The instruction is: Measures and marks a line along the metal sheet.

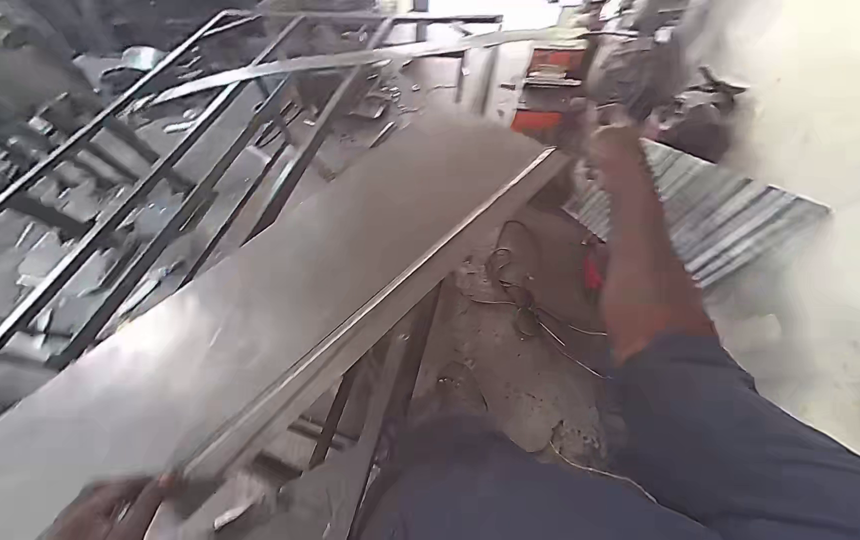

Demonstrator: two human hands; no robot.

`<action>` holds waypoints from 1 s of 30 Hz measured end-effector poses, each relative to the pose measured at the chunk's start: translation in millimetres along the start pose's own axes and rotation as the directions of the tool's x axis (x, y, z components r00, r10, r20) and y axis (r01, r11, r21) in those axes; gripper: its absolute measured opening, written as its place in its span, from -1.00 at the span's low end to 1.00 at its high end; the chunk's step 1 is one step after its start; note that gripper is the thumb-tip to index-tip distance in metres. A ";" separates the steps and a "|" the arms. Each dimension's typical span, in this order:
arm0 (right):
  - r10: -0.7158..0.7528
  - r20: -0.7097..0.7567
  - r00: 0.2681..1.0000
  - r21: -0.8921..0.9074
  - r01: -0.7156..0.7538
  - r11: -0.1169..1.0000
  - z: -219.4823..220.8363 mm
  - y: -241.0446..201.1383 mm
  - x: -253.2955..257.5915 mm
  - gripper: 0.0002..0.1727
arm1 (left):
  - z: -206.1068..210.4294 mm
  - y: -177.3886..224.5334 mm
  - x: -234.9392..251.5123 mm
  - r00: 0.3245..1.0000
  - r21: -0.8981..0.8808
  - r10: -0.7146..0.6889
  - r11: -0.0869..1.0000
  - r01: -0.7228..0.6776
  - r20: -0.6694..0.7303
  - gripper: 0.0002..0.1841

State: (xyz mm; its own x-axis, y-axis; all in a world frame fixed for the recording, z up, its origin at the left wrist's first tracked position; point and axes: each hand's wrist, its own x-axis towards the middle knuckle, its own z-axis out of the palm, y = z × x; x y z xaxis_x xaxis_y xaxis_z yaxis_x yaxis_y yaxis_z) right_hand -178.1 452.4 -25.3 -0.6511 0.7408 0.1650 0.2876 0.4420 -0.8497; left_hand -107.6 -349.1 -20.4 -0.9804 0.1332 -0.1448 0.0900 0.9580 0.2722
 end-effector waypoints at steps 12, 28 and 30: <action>-0.325 0.856 0.402 0.019 0.604 0.797 141.5 -150.2 -245.4 -0.47 | 44.4 6.3 -3.3 0.923 0.186 -0.065 0.972 0.145 -0.380 -0.58; -0.049 0.998 -0.050 0.064 0.934 0.352 246.7 -215.5 -273.8 -0.48 | 72.2 10.6 -4.6 0.828 0.136 -0.086 0.972 0.192 -0.554 -0.56; -0.032 0.997 -0.072 0.079 0.949 0.304 250.3 -219.1 -275.3 -0.50 | 73.0 10.8 -4.5 0.824 0.133 -0.095 0.970 0.202 -0.558 -0.55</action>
State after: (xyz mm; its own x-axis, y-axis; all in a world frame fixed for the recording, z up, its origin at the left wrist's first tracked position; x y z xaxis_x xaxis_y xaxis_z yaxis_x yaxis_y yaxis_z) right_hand -237.7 25.0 -9.9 -0.6624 -0.5721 -0.4837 -0.5861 0.7979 -0.1410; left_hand -89.5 -320.9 -86.3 -0.9145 -0.1231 0.3855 -0.0879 0.9903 0.1078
